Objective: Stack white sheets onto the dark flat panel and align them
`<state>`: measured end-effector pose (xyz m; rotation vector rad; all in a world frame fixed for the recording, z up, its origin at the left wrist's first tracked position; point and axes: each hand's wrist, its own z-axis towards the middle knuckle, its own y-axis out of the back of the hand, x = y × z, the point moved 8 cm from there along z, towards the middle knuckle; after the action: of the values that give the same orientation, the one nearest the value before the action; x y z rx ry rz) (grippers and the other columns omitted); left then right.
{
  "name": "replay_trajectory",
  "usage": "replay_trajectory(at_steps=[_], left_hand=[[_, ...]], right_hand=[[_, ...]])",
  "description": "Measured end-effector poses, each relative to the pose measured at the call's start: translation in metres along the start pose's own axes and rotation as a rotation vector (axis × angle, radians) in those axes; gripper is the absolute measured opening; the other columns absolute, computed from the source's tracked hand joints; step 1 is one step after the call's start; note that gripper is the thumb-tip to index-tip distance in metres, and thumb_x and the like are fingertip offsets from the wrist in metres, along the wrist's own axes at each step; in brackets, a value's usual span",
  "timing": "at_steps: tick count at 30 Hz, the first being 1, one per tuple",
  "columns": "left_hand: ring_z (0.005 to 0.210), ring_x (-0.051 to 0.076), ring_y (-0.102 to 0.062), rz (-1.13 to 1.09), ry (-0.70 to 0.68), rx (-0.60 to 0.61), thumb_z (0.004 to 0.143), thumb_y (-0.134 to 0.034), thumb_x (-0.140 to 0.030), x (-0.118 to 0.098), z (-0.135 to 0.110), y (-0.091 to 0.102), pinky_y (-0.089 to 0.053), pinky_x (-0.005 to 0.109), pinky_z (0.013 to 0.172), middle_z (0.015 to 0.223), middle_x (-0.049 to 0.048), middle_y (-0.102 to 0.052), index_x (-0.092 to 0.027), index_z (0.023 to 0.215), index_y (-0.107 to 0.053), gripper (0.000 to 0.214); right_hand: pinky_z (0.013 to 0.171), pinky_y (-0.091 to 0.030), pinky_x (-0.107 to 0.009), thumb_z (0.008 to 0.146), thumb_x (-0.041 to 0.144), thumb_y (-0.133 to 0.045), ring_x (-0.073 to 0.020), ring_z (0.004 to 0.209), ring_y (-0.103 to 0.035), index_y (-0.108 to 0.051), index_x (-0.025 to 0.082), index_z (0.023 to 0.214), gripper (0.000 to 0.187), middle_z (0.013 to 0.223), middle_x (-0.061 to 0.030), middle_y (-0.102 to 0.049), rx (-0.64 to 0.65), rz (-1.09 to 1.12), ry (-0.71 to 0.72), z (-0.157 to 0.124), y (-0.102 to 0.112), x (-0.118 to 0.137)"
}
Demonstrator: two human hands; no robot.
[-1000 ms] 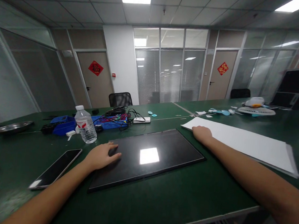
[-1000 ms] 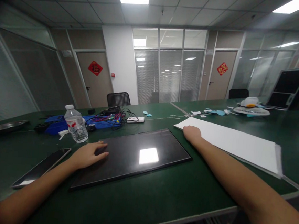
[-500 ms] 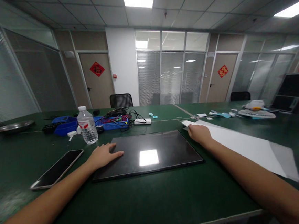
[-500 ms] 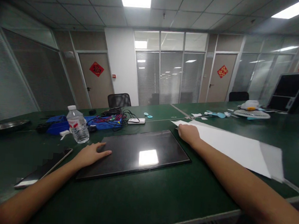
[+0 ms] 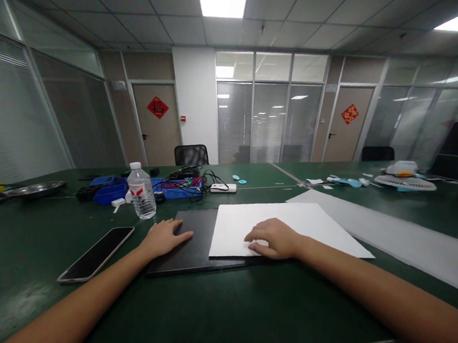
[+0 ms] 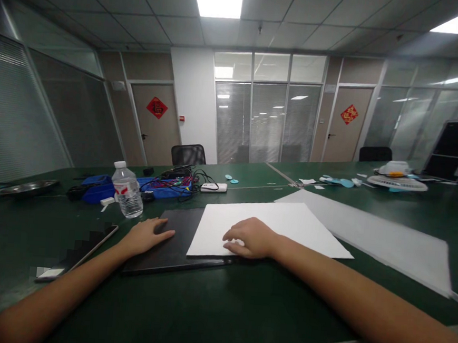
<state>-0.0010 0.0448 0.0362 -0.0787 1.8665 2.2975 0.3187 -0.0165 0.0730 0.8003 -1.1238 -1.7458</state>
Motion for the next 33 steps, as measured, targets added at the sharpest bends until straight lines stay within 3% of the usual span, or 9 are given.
replay_trajectory(at_steps=[4, 7, 10, 17, 23, 27, 30, 33], left_hand=[[0.137, 0.038, -0.054, 0.009, -0.003, 0.01, 0.081, -0.045, -0.083, 0.0, 0.001, -0.002, -0.042, 0.049, 0.111, 0.146, 0.0148, -0.062, -0.022, 0.136, -0.065, 0.085], [0.137, 0.037, -0.055, 0.012, -0.02, -0.006, 0.084, -0.043, -0.08, 0.001, 0.002, -0.003, -0.042, 0.048, 0.112, 0.145, 0.0143, -0.063, -0.022, 0.136, -0.066, 0.081], [0.136, 0.037, -0.056, 0.013, -0.027, -0.018, 0.088, -0.041, -0.075, 0.003, 0.004, -0.005, -0.042, 0.049, 0.111, 0.144, 0.0146, -0.063, -0.021, 0.135, -0.066, 0.076], [0.138, 0.038, -0.053, 0.014, -0.025, 0.02, 0.092, -0.033, -0.073, 0.005, 0.007, -0.012, -0.039, 0.056, 0.113, 0.148, 0.0167, -0.059, -0.019, 0.141, -0.061, 0.078], [0.14, 0.038, -0.05, -0.019, -0.022, 0.021, 0.086, -0.039, -0.079, 0.008, 0.007, -0.014, -0.039, 0.052, 0.113, 0.15, 0.0157, -0.057, -0.021, 0.142, -0.06, 0.083], [0.139, 0.038, -0.051, -0.006, -0.004, 0.031, 0.084, -0.044, -0.076, 0.011, 0.008, -0.015, -0.04, 0.052, 0.112, 0.151, 0.0166, -0.056, -0.02, 0.145, -0.057, 0.084], [0.138, 0.035, -0.053, 0.0, -0.02, 0.037, 0.087, -0.046, -0.064, 0.012, 0.01, -0.017, -0.042, 0.049, 0.111, 0.15, 0.0129, -0.057, -0.023, 0.146, -0.056, 0.072], [0.136, 0.032, -0.055, 0.02, -0.047, 0.033, 0.088, -0.047, -0.047, 0.012, 0.012, -0.018, -0.042, 0.047, 0.111, 0.148, 0.0083, -0.06, -0.03, 0.149, -0.053, 0.064]], right_hand=[[0.075, -0.045, -0.029, 0.102, 0.037, -0.043, -0.0192, 0.085, -0.071, -0.076, 0.02, 0.107, 0.038, 0.099, -0.0078, -0.078, -0.017, -0.176, -0.222, -0.014, 0.009, -0.046], [0.07, -0.042, -0.03, 0.101, 0.036, -0.041, -0.0213, 0.079, -0.069, -0.077, 0.017, 0.095, 0.041, 0.089, -0.011, -0.077, 0.096, -0.39, -0.445, -0.034, 0.007, -0.09], [0.069, -0.041, -0.031, 0.101, 0.039, -0.039, -0.0222, 0.076, -0.069, -0.077, 0.016, 0.088, 0.045, 0.085, -0.0122, -0.077, 0.169, -0.455, -0.549, -0.05, 0.007, -0.115], [0.075, -0.044, -0.031, 0.101, 0.042, -0.042, -0.0221, 0.085, -0.071, -0.079, 0.021, 0.106, 0.043, 0.096, -0.0086, -0.079, 0.141, -0.24, -0.442, -0.049, 0.001, -0.106], [0.086, -0.048, -0.035, 0.101, 0.047, -0.045, -0.0247, 0.1, -0.07, -0.075, 0.021, 0.121, 0.044, 0.117, -0.0099, -0.076, 0.087, -0.063, -0.433, -0.036, -0.004, -0.082], [0.092, -0.048, -0.039, 0.101, 0.052, -0.045, -0.0256, 0.107, -0.067, -0.069, 0.022, 0.132, 0.049, 0.125, -0.0108, -0.073, 0.117, 0.016, -0.341, -0.028, -0.008, -0.066], [0.096, -0.046, -0.043, 0.1, 0.053, -0.047, -0.0275, 0.111, -0.066, -0.067, 0.023, 0.135, 0.05, 0.125, -0.0111, -0.072, 0.116, -0.084, -0.339, -0.032, -0.005, -0.08], [0.099, -0.045, -0.045, 0.101, 0.049, -0.045, -0.0299, 0.114, -0.064, -0.065, 0.02, 0.136, 0.05, 0.127, -0.0141, -0.07, 0.092, -0.259, -0.48, -0.053, 0.003, -0.124]])
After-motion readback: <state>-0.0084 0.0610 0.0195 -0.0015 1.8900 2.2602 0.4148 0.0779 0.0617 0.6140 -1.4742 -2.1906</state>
